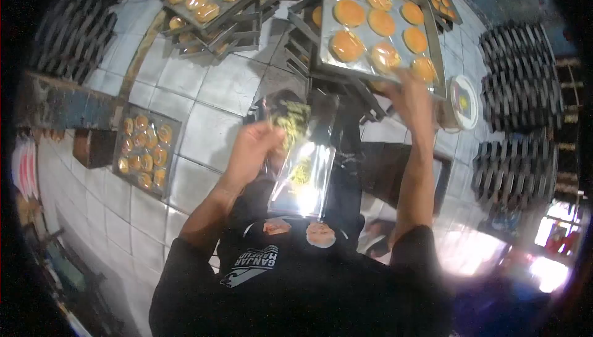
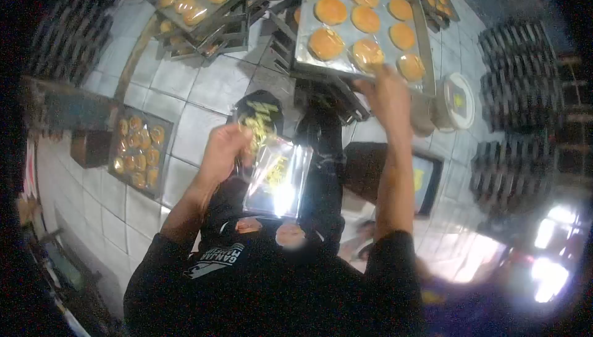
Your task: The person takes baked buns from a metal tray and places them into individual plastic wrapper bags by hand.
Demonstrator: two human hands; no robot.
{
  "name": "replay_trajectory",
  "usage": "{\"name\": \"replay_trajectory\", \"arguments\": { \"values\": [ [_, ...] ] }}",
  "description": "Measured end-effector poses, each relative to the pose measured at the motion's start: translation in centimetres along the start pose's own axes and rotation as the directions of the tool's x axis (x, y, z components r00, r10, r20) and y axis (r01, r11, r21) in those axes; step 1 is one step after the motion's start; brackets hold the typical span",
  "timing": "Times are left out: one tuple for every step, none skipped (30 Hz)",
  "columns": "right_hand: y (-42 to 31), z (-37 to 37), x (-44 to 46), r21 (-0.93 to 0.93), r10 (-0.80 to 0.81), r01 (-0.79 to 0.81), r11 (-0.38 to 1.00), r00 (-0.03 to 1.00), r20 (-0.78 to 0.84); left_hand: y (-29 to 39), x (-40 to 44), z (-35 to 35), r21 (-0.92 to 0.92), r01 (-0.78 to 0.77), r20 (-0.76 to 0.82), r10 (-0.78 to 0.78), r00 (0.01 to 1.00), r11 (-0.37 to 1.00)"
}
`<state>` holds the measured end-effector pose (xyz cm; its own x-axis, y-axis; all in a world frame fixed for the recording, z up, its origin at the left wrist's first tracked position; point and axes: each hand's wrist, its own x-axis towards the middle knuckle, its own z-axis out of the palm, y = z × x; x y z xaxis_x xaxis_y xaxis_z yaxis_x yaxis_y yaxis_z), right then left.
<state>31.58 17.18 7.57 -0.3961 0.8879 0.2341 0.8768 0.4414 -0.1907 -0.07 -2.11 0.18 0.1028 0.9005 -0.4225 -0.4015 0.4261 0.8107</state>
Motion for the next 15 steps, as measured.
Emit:
{"name": "replay_trajectory", "arguments": {
  "values": [
    [1.2,1.0,3.3,0.152,0.034,-0.036,0.988,0.999,0.012,-0.1,0.8,-0.2,-0.022,-0.013,-0.022,0.013,1.0,1.0],
    [2.0,2.2,6.7,0.304,0.067,-0.074,0.95,0.997,0.034,-0.3,1.7,-0.2,-0.171,-0.072,-0.131,0.05,0.99,0.983],
    [2.2,3.5,10.1,0.31,0.038,-0.05,0.949,0.998,0.045,-0.7,2.6,-0.1,-0.308,-0.143,-0.242,0.068,0.968,0.941],
    [2.1,4.5,13.0,0.486,0.048,-0.115,0.866,0.988,0.147,-1.2,2.7,0.4,-0.298,-0.166,-0.285,0.078,0.955,0.94],
    [2.3,5.8,16.0,0.635,0.041,-0.195,0.747,0.968,0.248,-2.4,3.0,-0.1,-0.304,-0.177,-0.304,0.08,0.949,0.936],
    [2.9,7.4,18.6,0.639,0.022,-0.186,0.747,0.966,0.256,-4.2,3.4,-0.7,-0.265,-0.16,-0.272,0.085,0.959,0.951],
    [3.8,9.5,20.8,0.433,0.075,-0.18,0.883,0.965,0.25,-5.1,3.5,-1.1,-0.224,-0.141,-0.239,0.086,0.967,0.964],
    [4.8,11.8,22.9,0.203,0.121,-0.168,0.965,0.966,0.227,-4.1,3.0,-0.7,-0.26,-0.158,-0.224,0.1,0.969,0.953],
    [6.3,14.6,24.6,0.211,0.104,-0.156,0.965,0.966,0.238,-3.3,3.0,-0.6,-0.262,-0.163,-0.244,0.098,0.965,0.951],
    [8.1,17.8,25.9,0.186,0.149,-0.18,0.966,0.974,0.168,-2.6,2.9,-0.6,-0.256,-0.131,-0.245,0.067,0.967,0.958],
    [9.1,19.4,27.0,0.151,0.15,-0.173,0.973,0.977,0.154,-2.4,2.8,-0.6,-0.249,-0.096,-0.246,0.033,0.969,0.964],
    [10.2,21.0,28.1,0.117,0.151,-0.167,0.979,0.979,0.139,-2.4,3.0,-0.5,-0.29,-0.15,-0.252,0.076,0.965,0.945],
    [9.2,20.7,27.7,0.122,0.149,-0.168,0.978,0.977,0.155,-2.5,3.1,-0.7,-0.292,-0.141,-0.264,0.063,0.963,0.946],
    [7.6,18.2,27.0,0.23,0.133,-0.171,0.958,0.976,0.172,-2.6,3.1,-0.8,-0.3,-0.15,-0.251,0.073,0.965,0.942],
    [5.4,15.2,26.1,0.333,0.117,-0.173,0.927,0.977,0.181,-2.7,3.2,-0.8,-0.308,-0.163,-0.236,0.091,0.968,0.938]
  ]
}}
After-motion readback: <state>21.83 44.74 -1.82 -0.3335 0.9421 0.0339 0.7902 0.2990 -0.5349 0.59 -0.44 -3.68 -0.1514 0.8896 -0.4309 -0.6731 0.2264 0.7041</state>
